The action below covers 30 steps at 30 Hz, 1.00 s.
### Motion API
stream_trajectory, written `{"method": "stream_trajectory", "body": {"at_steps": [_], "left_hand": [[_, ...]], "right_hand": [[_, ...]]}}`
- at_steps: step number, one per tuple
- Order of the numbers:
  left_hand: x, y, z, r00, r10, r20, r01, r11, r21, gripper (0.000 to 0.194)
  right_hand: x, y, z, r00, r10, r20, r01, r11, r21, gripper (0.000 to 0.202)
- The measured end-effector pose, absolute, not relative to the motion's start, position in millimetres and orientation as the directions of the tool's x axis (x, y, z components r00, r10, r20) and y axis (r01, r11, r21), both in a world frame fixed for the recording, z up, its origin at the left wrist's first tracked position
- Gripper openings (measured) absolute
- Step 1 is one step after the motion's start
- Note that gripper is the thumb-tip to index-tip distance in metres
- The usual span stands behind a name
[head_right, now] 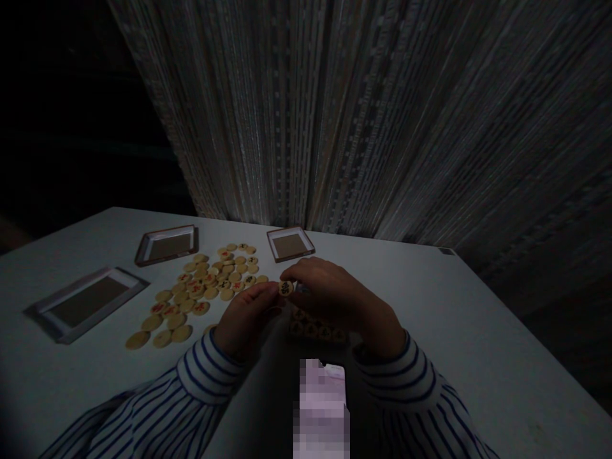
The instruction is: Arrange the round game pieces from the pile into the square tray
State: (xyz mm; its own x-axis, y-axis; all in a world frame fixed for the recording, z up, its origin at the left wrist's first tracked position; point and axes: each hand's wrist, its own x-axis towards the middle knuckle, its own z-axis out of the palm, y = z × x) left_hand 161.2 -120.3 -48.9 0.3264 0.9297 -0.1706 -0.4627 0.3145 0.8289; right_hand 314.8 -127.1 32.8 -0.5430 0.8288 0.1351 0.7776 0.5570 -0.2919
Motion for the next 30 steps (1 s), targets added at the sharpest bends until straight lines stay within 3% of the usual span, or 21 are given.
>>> {"method": "stream_trajectory", "body": {"at_steps": [22, 30], "left_hand": [[161.4, -114.5, -56.6, 0.268, 0.949, -0.167, -0.427, 0.272, 0.862, 0.029], [160.5, -108.6, -58.3, 0.151, 0.961, -0.232, -0.359, 0.272, 0.893, 0.021]], "right_hand": [[307.1, -124.9, 31.9, -0.547, 0.833, 0.081, 0.827, 0.553, -0.103, 0.026], [313.4, -118.4, 27.3, -0.504, 0.864, 0.011, 0.864, 0.504, -0.016, 0.029]]}}
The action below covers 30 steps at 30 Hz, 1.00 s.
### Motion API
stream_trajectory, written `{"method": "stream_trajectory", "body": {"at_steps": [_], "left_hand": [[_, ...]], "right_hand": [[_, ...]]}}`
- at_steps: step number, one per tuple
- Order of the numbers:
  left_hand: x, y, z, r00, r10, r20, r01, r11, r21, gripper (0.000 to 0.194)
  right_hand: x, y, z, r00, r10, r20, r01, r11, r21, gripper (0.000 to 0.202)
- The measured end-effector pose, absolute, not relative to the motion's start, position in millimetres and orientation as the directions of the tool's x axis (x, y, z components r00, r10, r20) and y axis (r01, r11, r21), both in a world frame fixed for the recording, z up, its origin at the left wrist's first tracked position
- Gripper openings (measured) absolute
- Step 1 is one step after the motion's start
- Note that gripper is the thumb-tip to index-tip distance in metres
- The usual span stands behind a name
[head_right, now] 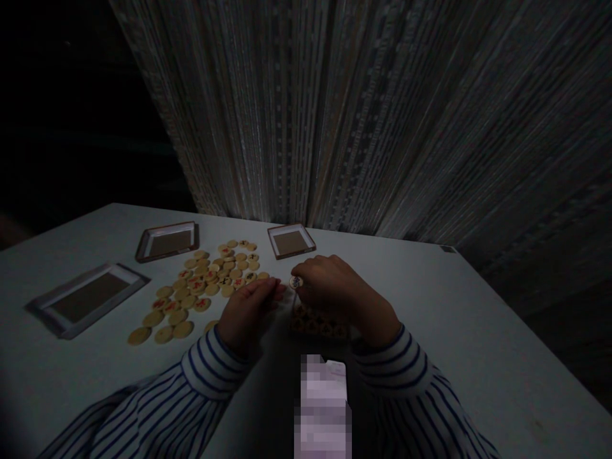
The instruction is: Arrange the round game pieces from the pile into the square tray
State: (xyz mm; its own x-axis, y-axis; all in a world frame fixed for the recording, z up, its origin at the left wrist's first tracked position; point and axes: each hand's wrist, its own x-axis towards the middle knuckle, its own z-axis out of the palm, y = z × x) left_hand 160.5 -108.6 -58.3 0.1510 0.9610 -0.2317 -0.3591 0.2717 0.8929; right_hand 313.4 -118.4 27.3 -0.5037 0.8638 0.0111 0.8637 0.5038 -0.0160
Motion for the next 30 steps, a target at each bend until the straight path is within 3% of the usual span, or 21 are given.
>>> {"method": "stream_trajectory", "body": {"at_steps": [8, 30], "left_hand": [[160.4, -112.3, -51.3, 0.100, 0.988, -0.114, -0.156, 0.129, 0.979, 0.023], [157.2, -108.8, -50.4, 0.082, 0.992, -0.096, -0.109, 0.105, 0.988, 0.024]], "right_hand": [[316.3, -113.6, 21.0, -0.475, 0.878, -0.063, 0.878, 0.478, 0.033, 0.026], [323.3, -97.1, -14.9, -0.482, 0.863, -0.149, 0.863, 0.497, 0.088, 0.023]]}}
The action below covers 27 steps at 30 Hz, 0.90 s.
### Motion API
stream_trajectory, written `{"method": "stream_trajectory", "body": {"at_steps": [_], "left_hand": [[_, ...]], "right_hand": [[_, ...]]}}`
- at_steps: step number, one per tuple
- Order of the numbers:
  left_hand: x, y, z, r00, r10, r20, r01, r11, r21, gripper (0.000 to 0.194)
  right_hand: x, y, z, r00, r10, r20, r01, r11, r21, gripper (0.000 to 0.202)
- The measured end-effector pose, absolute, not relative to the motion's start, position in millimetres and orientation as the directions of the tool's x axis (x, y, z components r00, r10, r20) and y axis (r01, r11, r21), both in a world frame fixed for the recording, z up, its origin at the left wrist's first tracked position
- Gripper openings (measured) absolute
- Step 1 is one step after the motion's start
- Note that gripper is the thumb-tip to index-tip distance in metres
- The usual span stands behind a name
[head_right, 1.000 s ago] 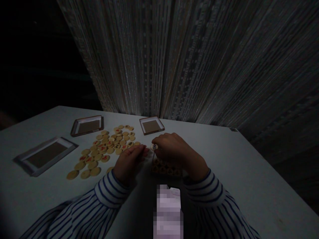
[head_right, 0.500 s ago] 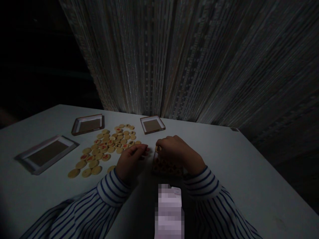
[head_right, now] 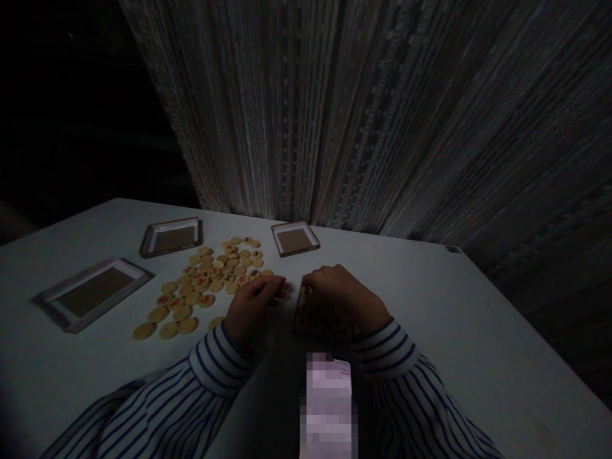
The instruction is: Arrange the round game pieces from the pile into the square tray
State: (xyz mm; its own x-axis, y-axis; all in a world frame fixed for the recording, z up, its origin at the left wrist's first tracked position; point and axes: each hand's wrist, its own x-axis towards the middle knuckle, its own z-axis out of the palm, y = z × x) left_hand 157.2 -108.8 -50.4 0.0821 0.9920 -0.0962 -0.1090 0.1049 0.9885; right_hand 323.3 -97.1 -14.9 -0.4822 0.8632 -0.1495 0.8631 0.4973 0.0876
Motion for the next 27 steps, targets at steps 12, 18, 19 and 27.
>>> {"method": "stream_trajectory", "body": {"at_steps": [12, 18, 19, 27], "left_hand": [[156.3, -108.2, -54.3, 0.101, 0.993, -0.064, -0.069, 0.071, 0.995, 0.029], [156.4, -108.9, -51.8, 0.097, 0.991, -0.089, -0.063, 0.095, 0.993, 0.026], [156.5, -109.1, -51.2, 0.097, 0.991, -0.087, -0.064, 0.093, 0.994, 0.026], [156.4, -108.4, -52.4, 0.098, 0.993, -0.069, -0.053, 0.074, 0.996, 0.024]], "right_hand": [[323.2, -96.5, -17.8, -0.470, 0.859, -0.200, 0.858, 0.499, 0.125, 0.024], [324.4, -95.6, -19.6, -0.470, 0.858, -0.206, 0.860, 0.498, 0.113, 0.025], [324.6, -95.4, -19.5, -0.467, 0.858, -0.213, 0.861, 0.496, 0.112, 0.025], [323.9, -95.8, -16.7, -0.489, 0.842, -0.228, 0.849, 0.520, 0.100, 0.027]]}}
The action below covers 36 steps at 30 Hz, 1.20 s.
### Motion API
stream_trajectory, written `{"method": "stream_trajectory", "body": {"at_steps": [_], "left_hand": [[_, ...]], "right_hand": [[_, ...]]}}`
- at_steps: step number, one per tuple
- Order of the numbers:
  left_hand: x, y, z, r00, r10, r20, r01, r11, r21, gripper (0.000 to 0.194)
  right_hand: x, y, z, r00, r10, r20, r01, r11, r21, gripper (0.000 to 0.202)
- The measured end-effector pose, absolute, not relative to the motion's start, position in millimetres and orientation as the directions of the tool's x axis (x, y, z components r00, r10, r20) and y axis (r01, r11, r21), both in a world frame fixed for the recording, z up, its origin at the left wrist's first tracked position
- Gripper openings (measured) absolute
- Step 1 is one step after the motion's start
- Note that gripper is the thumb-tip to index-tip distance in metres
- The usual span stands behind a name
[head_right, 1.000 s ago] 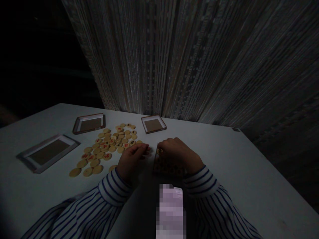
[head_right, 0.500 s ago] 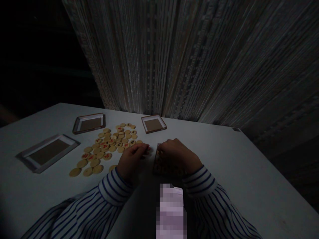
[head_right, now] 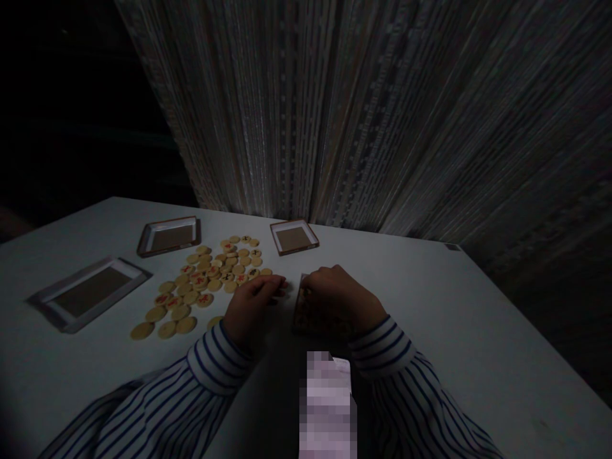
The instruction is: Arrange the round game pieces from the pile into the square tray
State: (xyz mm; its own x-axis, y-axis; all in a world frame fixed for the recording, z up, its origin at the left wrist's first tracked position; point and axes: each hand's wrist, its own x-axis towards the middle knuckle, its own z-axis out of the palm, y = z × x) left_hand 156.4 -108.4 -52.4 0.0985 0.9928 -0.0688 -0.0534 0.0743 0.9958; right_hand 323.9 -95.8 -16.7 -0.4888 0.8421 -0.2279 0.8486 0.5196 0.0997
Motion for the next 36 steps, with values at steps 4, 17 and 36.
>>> {"method": "stream_trajectory", "body": {"at_steps": [4, 17, 36], "left_hand": [[156.2, -108.8, -52.1, 0.105, 0.992, -0.074, -0.061, 0.081, 0.995, 0.025], [157.2, -109.1, -51.5, 0.095, 0.992, -0.085, -0.072, 0.092, 0.993, 0.026], [156.1, -108.1, -53.8, 0.098, 0.993, -0.061, -0.044, 0.066, 0.997, 0.023]], "right_hand": [[324.8, -96.4, -17.9, -0.486, 0.845, -0.223, 0.852, 0.515, 0.097, 0.025], [323.7, -97.5, -14.7, -0.490, 0.845, -0.213, 0.851, 0.517, 0.095, 0.024], [323.0, -95.2, -16.6, -0.467, 0.852, -0.236, 0.857, 0.502, 0.115, 0.025]]}}
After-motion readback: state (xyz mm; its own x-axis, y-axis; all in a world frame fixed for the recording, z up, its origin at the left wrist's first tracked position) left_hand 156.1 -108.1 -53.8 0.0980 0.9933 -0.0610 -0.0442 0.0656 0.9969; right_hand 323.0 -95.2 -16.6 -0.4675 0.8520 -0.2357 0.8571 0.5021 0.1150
